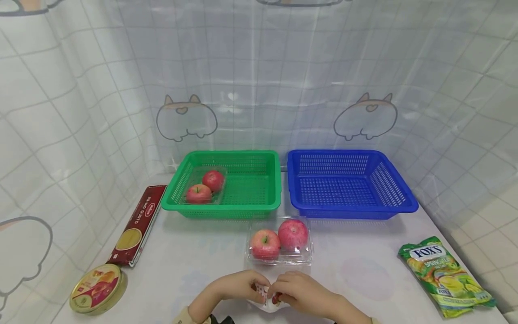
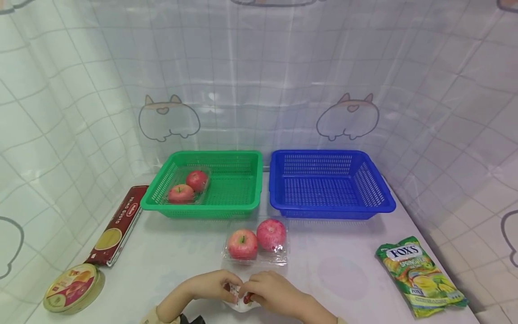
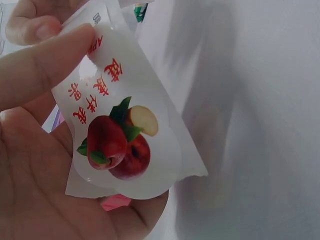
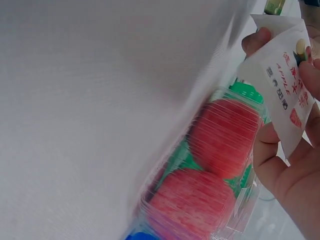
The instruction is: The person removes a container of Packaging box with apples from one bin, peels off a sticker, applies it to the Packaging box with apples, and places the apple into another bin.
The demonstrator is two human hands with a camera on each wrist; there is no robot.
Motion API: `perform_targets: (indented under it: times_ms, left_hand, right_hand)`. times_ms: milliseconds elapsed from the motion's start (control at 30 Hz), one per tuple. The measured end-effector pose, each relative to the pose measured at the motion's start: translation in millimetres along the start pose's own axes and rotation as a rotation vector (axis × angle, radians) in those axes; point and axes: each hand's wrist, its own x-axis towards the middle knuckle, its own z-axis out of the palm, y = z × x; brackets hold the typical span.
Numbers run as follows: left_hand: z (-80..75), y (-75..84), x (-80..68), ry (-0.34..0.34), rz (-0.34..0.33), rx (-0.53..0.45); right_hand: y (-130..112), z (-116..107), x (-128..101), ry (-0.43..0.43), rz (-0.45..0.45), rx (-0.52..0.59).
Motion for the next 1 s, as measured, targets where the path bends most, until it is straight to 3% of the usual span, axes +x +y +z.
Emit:
perform_targets:
  times_ms: [200,367,567,667,833,1000]
  left_hand:
    - [-3.0,0.3,-2.3,0.018,-0.018,-0.037]
    - [-3.5,-0.5,-4.0,0.081,-0.07,-0.017]
    - [3.9,-2.5,-1.9,0.249,-0.189,0.219]
    - [8.8,-2.8,-0.8,0.303,-0.205,0.356]
    - [13.7,2.1,1.5,0.346,-0.231,0.541]
    - [16.4,11.5,-0.7,0.386,-0.274,0.621]
  right_hand:
    - [-1,-1,2,0.029,-0.003,0.018]
    - [-2,-3,3,0.095,-0.009,-0.027]
    - [-1,-12,2,0.141,0.025,-0.048]
    - [-1,-19,3,0.136,0.048,-0.001]
    - [1,-29,6,0.098,0.155,0.189]
    - [2,-39,9,0.11,0.325,0.367]
